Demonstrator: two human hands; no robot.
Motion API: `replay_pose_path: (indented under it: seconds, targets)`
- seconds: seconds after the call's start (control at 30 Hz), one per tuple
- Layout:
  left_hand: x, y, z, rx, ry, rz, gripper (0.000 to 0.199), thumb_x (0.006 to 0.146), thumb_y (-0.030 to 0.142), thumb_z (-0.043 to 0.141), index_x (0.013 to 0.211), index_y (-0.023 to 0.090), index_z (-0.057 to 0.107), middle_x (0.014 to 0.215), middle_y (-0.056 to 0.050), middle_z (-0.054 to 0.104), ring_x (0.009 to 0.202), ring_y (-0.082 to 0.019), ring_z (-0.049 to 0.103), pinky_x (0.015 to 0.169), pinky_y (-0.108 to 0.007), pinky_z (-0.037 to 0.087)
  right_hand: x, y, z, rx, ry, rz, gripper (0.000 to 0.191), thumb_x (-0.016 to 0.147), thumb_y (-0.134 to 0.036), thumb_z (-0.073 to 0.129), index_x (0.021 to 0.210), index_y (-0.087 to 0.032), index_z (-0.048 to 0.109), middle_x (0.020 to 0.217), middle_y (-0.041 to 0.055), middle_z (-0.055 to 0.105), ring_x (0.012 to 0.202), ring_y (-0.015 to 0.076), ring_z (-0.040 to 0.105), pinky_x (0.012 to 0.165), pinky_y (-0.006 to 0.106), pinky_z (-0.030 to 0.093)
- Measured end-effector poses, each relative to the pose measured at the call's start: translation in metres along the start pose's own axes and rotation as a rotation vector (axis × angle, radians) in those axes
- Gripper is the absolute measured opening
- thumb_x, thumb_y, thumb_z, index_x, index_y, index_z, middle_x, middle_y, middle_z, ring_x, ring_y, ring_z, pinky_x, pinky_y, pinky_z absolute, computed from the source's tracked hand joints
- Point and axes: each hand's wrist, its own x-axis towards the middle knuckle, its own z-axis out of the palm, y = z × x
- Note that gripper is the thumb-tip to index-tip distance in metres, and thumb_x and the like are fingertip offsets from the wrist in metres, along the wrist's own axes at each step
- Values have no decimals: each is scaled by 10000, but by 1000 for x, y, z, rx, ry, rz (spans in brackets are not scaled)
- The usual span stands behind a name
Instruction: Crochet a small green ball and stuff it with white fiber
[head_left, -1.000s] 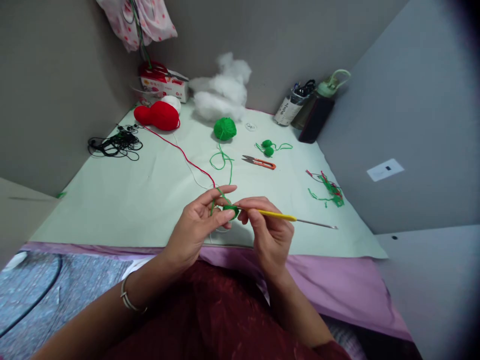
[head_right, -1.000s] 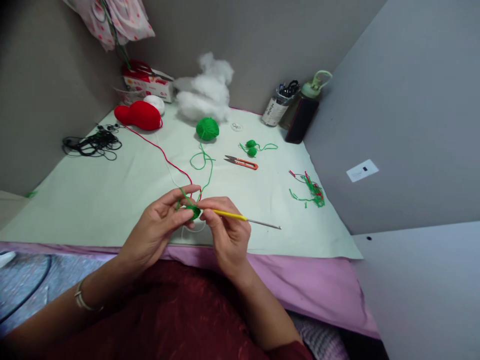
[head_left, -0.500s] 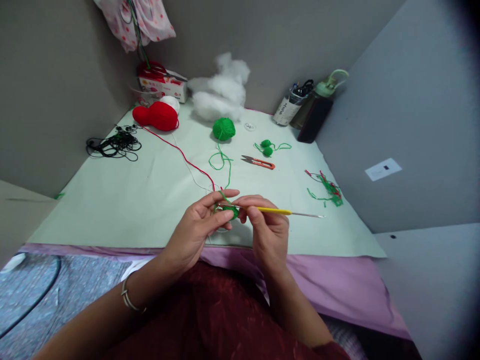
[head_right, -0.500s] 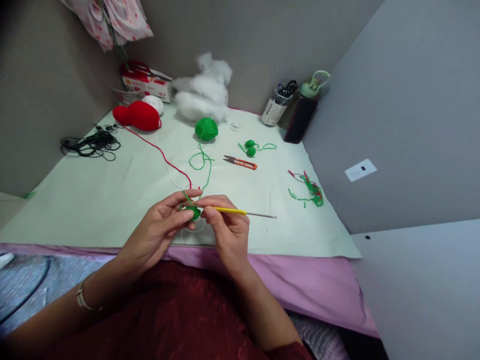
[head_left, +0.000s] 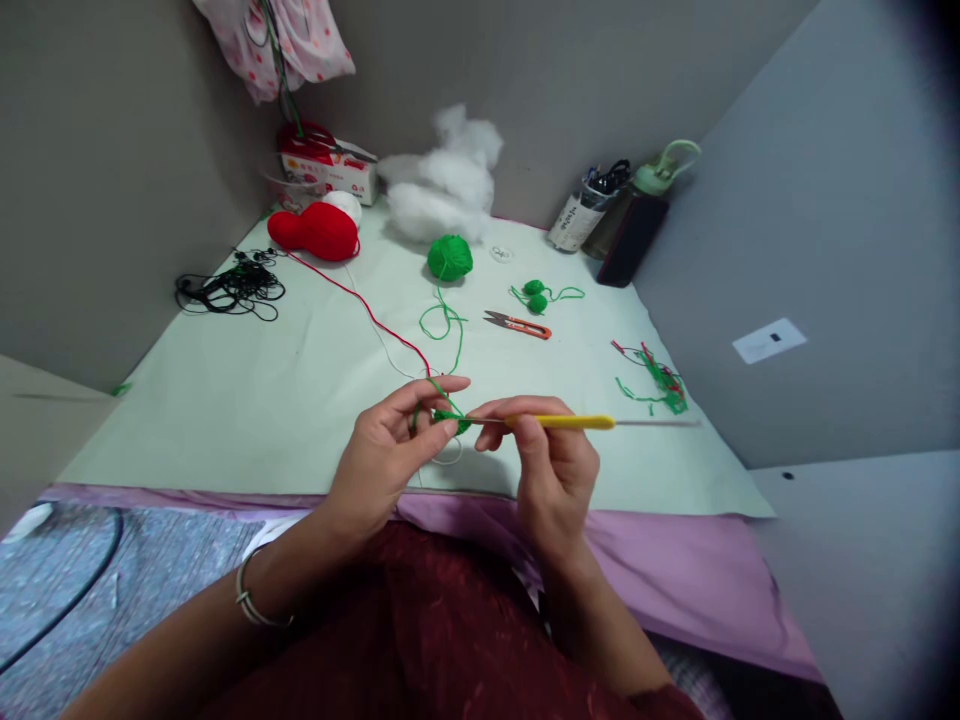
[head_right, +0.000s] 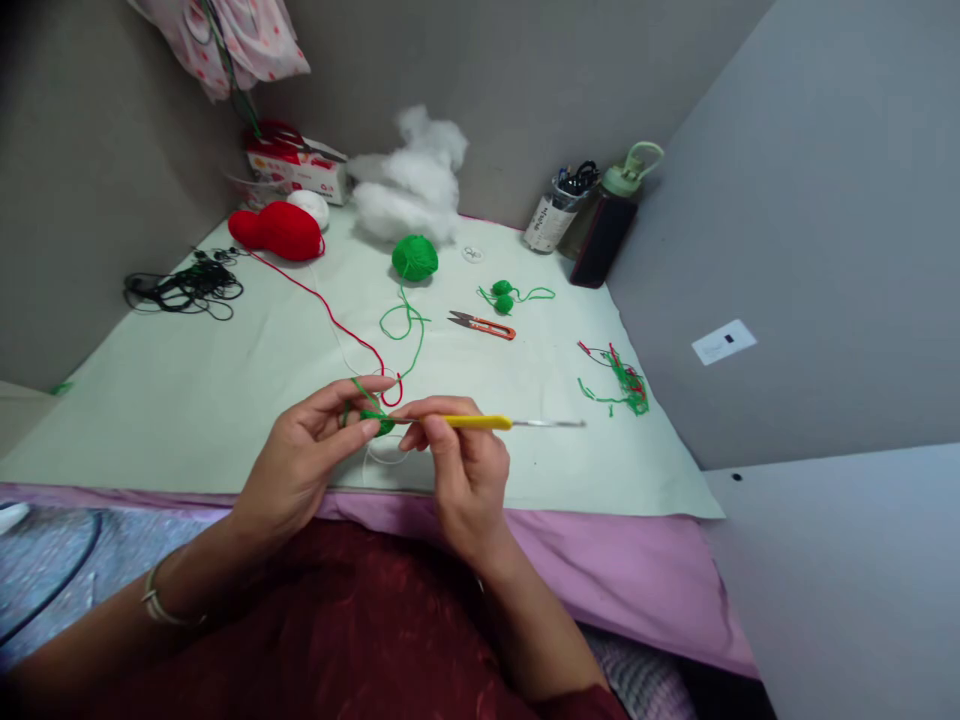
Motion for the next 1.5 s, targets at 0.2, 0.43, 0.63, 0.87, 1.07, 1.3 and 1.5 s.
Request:
replay_pose_path:
  seconds: [0.2, 0.43, 0.63, 0.87, 1.07, 1.3, 1.5]
  targets:
    - [-2, 2, 7, -63, 58, -12, 401, 805, 217, 861, 1199, 250, 793, 844, 20, 621, 659, -84, 467, 678, -208, 444, -11, 13, 5, -477, -51, -472, 306, 992, -124, 612, 1258, -251, 695, 1053, 77, 776, 945, 200, 745, 768, 339, 634]
    - [8, 8, -1, -425, -90, -307, 370, 842, 203, 837, 1209, 187, 788, 662, 101, 521, 447, 13, 210, 759, -194, 533, -4, 9, 4, -94, 101, -169, 246, 1026, -151, 558, 1096, -269, 762, 936, 35, 741, 782, 161, 693, 669, 322, 589]
    - [4, 6, 6, -284, -99, -178, 372, 816, 225, 861, 1183, 234, 800, 940, -9, 711, 810, -91, 615, 750, -175, 481, 5, 5, 8, 67, 33, -29, 191, 1018, -181, 597, 1022, -251, 775, 934, 26, 753, 776, 148, 676, 685, 308, 578]
    - [5, 2, 8, -397, -95, -257, 397, 784, 267, 896, 1167, 210, 809, 681, 65, 577, 529, -23, 387, 722, -175, 497, -8, 13, 8, -420, 34, -408, 345, 961, -103, 669, 1233, -297, 755, 1135, 72, 753, 962, 196, 731, 781, 349, 623]
    - [10, 5, 0, -469, -83, -296, 306, 831, 203, 843, 1136, 191, 822, 590, 114, 428, 473, -14, 200, 817, -199, 547, 3, 6, 2, 36, 127, -29, 222, 1030, -183, 573, 1022, -264, 779, 890, 13, 744, 712, 134, 655, 661, 301, 555]
    - [4, 2, 5, -207, -52, -155, 309, 831, 269, 847, 1138, 255, 818, 967, -18, 702, 756, -86, 547, 694, -193, 436, 4, 10, 4, 194, 57, 146, 165, 1021, -243, 628, 1006, -265, 791, 898, -3, 752, 698, 97, 638, 689, 264, 533]
    - [3, 2, 1, -141, -49, -123, 299, 837, 280, 834, 1136, 268, 813, 967, -23, 668, 915, -151, 566, 812, -266, 426, 6, 9, 0, 353, 38, 225, 200, 1054, -292, 573, 995, -236, 756, 929, 15, 755, 701, 103, 659, 710, 280, 565]
